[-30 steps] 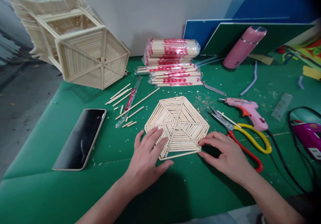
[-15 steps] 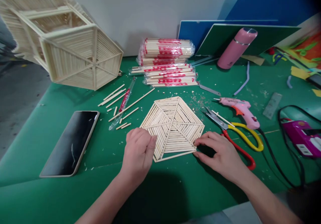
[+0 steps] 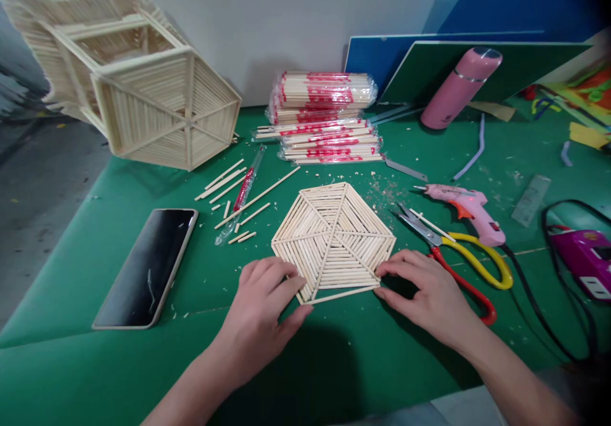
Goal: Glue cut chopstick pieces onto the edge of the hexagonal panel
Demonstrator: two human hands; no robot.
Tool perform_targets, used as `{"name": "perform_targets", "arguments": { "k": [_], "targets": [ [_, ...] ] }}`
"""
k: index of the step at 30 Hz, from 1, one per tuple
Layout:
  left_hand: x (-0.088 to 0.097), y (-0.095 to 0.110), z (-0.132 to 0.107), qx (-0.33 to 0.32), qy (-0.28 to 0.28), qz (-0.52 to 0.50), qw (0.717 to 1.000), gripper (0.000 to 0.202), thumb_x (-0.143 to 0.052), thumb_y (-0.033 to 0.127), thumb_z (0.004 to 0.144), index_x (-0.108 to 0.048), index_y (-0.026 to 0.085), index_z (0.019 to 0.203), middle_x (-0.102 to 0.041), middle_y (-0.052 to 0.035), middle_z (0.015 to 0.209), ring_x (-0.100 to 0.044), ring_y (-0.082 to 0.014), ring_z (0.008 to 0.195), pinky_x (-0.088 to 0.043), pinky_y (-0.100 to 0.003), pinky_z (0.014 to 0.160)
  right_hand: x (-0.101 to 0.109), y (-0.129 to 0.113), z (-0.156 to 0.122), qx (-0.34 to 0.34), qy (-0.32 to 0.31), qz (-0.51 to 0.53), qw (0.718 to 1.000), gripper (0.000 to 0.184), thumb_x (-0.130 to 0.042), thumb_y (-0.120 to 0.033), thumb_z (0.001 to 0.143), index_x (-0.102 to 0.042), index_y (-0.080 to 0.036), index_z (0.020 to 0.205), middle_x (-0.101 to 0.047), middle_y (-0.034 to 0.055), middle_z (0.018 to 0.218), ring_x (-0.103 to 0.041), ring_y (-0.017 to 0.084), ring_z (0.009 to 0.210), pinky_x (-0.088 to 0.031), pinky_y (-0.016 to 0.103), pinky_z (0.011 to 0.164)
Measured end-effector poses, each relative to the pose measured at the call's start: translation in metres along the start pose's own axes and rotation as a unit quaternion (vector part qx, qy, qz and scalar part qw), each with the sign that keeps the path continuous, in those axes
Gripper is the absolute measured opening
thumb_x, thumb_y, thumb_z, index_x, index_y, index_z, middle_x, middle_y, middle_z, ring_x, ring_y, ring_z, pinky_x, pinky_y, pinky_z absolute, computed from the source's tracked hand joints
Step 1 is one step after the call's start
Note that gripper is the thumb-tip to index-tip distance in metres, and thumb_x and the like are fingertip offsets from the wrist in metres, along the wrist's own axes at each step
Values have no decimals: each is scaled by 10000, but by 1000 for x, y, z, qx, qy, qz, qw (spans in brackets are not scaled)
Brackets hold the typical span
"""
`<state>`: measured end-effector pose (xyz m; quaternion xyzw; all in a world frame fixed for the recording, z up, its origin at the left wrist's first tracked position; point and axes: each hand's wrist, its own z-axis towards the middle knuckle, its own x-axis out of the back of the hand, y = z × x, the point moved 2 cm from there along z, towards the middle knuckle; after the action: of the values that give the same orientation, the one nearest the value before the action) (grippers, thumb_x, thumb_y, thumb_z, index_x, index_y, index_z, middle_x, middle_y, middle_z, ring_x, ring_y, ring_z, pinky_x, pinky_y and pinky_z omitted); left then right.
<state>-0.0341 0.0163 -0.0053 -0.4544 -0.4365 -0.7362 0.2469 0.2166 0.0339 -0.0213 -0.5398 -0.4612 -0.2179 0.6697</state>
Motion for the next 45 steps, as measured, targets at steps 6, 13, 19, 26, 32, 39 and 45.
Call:
{"name": "perform_targets", "arguments": {
  "k": [6,13,19,26,32,39,45],
  "targets": [
    [-12,9,-18,-23,28,10,999,105,-515,158,798,-565,160,891,-605,-51,890,-530,-193,900,-429,-368,843,1,1,0,1,8,-2,1000,137,-604,-312,746,-632,-263,871,-622,20,872,-579,188,795,-431,323,702],
    [-18,8,-23,-46,57,14,997,112,-488,123,825,-574,131,896,-621,-61,921,-551,-184,938,-468,-330,875,1,-1,0,-8,1,-3,1000,130,-608,-303,744,-629,-264,866,-615,13,866,-577,185,796,-428,322,704],
    [-17,10,-20,-52,69,41,995,145,-446,155,852,-589,135,862,-641,-53,871,-580,-189,883,-498,-351,840,1,0,0,-6,-1,0,1000,135,-613,-299,742,-628,-263,871,-617,22,871,-572,191,802,-426,327,705],
    [-16,11,-20,-55,87,48,994,110,-489,143,815,-593,152,850,-646,-49,875,-592,-186,881,-455,-405,896,1,-2,1,-6,-1,4,1000,125,-605,-290,745,-627,-258,864,-617,22,867,-570,190,797,-428,329,705],
    [-13,11,-24,-14,113,20,993,157,-581,161,764,-596,177,920,-653,-45,893,-583,-202,923,-383,-443,947,0,-1,1,3,4,8,1000,132,-593,-303,753,-628,-255,870,-620,28,863,-574,189,785,-430,324,700],
    [-23,16,-10,-63,81,56,993,182,-533,186,809,-591,142,976,-663,-71,1013,-573,-242,1015,-340,-432,948,2,-3,1,-14,0,14,1000,123,-604,-302,746,-630,-260,859,-619,20,859,-572,187,786,-422,322,693],
    [-23,17,-10,-75,82,76,991,193,-500,163,817,-588,138,986,-667,-72,1015,-582,-227,1013,-365,-398,929,1,-1,1,0,12,1,1000,128,-611,-285,733,-635,-261,857,-624,16,852,-583,181,777,-437,308,676]
  ]
}}
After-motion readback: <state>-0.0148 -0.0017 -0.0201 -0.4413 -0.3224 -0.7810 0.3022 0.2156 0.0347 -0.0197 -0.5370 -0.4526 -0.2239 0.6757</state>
